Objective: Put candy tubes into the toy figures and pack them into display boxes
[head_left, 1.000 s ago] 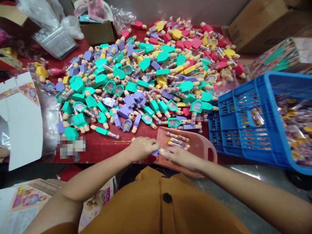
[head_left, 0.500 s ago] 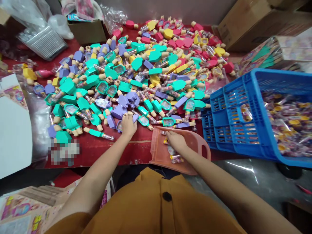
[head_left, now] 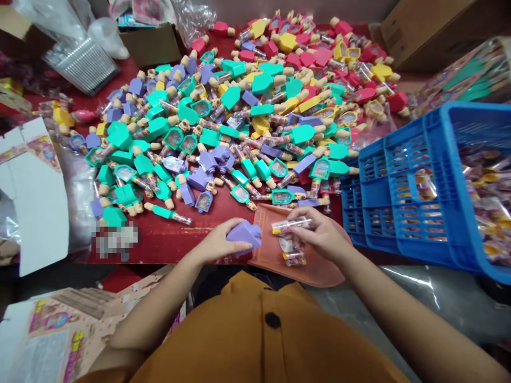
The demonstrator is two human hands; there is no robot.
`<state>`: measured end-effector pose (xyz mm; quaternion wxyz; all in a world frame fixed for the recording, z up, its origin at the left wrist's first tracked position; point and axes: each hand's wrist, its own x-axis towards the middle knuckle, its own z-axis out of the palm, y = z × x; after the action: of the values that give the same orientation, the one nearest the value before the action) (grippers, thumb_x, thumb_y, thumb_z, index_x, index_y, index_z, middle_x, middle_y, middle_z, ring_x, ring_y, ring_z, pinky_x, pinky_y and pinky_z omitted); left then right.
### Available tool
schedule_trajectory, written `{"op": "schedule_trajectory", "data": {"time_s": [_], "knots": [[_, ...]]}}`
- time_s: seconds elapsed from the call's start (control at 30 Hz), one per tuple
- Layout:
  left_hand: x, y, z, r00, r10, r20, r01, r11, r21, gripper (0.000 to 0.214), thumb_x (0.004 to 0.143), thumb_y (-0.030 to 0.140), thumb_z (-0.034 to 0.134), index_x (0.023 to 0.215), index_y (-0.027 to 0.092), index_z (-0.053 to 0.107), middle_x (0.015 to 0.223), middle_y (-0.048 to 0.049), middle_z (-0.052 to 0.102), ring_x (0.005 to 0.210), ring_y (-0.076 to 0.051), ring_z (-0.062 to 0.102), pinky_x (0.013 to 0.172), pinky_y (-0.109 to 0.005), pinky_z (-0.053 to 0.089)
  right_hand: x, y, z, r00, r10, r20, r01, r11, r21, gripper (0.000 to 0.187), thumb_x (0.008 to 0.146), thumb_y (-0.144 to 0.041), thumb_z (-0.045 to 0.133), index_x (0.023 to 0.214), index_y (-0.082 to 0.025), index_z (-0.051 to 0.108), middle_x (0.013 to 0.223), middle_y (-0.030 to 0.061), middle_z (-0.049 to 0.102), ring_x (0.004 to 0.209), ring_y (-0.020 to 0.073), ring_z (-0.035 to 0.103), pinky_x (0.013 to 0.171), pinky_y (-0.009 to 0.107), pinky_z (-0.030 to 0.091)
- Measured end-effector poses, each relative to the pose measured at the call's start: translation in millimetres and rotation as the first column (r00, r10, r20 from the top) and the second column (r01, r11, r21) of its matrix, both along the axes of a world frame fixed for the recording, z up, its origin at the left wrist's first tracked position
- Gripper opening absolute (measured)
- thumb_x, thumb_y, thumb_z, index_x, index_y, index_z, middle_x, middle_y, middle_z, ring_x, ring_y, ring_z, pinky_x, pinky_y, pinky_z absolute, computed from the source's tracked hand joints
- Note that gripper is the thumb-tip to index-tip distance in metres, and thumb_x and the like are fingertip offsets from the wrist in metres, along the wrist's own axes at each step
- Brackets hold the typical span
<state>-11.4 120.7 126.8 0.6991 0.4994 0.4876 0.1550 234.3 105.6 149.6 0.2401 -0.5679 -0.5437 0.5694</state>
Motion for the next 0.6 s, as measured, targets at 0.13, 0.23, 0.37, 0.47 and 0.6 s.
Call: {"op": "schedule_trajectory", "data": {"time_s": [0.13, 0.23, 0.37, 0.47, 0.6], "knots": [[4, 4, 17.4, 0.972, -0.218, -0.086, 0.228, 0.964, 0.134, 0.055, 0.061, 0.043, 0.071, 0.107, 0.017, 0.055, 0.087, -0.0009, 0.061, 0.077, -0.016, 0.057, 0.068, -0.026, 0.045, -1, -1, 23.0, 0.966, 0.245, 0.086, -0.257, 0.946, 0.195, 0.023, 0.077, -0.038, 0.059, 0.087, -0.019, 0.051, 0.081, 0.0033, 0.061, 0.065, 0.0136, 0.059, 0.054, 0.024, 0.047], [7, 7, 25.1, 0.908, -0.337, -0.250, 0.395, 0.888, 0.237, 0.053, 0.063, 0.045, 0.070, 0.107, 0.018, 0.058, 0.083, -0.0004, 0.062, 0.073, -0.016, 0.057, 0.065, -0.026, 0.042, 1, 1, 30.1, 0.792, 0.429, 0.435, -0.585, 0.738, 0.336, 0.020, 0.085, -0.030, 0.052, 0.101, -0.019, 0.055, 0.089, 0.0059, 0.065, 0.078, 0.0172, 0.061, 0.066, 0.028, 0.048], [13, 4, 32.4, 0.877, -0.373, -0.303, 0.468, 0.803, 0.368, 0.047, 0.064, 0.043, 0.072, 0.101, 0.017, 0.060, 0.085, -0.0003, 0.064, 0.074, -0.015, 0.058, 0.065, -0.023, 0.042, 0, -4, 37.8, 0.538, 0.251, 0.805, -0.818, 0.384, 0.427, 0.024, 0.092, -0.026, 0.038, 0.098, -0.014, 0.059, 0.081, 0.0084, 0.065, 0.072, 0.0181, 0.060, 0.061, 0.029, 0.044], [17, -1, 38.2, 0.849, -0.387, -0.360, 0.524, 0.707, 0.475, 0.035, 0.067, 0.044, 0.069, 0.085, 0.016, 0.060, 0.075, 0.0003, 0.064, 0.067, -0.013, 0.059, 0.058, -0.020, 0.040, -3, -10, 44.6, 0.560, 0.137, 0.817, -0.815, 0.266, 0.514, 0.030, 0.094, -0.024, 0.033, 0.089, -0.013, 0.060, 0.067, 0.0051, 0.062, 0.060, 0.0148, 0.056, 0.054, 0.027, 0.039], [19, -6, 41.1, 0.690, -0.324, -0.647, 0.721, 0.376, 0.581, 0.018, 0.080, 0.033, 0.056, 0.091, 0.019, 0.058, 0.074, -0.0018, 0.065, 0.067, -0.017, 0.062, 0.055, -0.023, 0.042, -7, -23, 42.5, 0.577, 0.246, 0.779, -0.790, 0.411, 0.455, 0.032, 0.093, -0.033, 0.037, 0.083, -0.012, 0.060, 0.062, 0.0047, 0.060, 0.055, 0.0151, 0.055, 0.050, 0.028, 0.033]]}}
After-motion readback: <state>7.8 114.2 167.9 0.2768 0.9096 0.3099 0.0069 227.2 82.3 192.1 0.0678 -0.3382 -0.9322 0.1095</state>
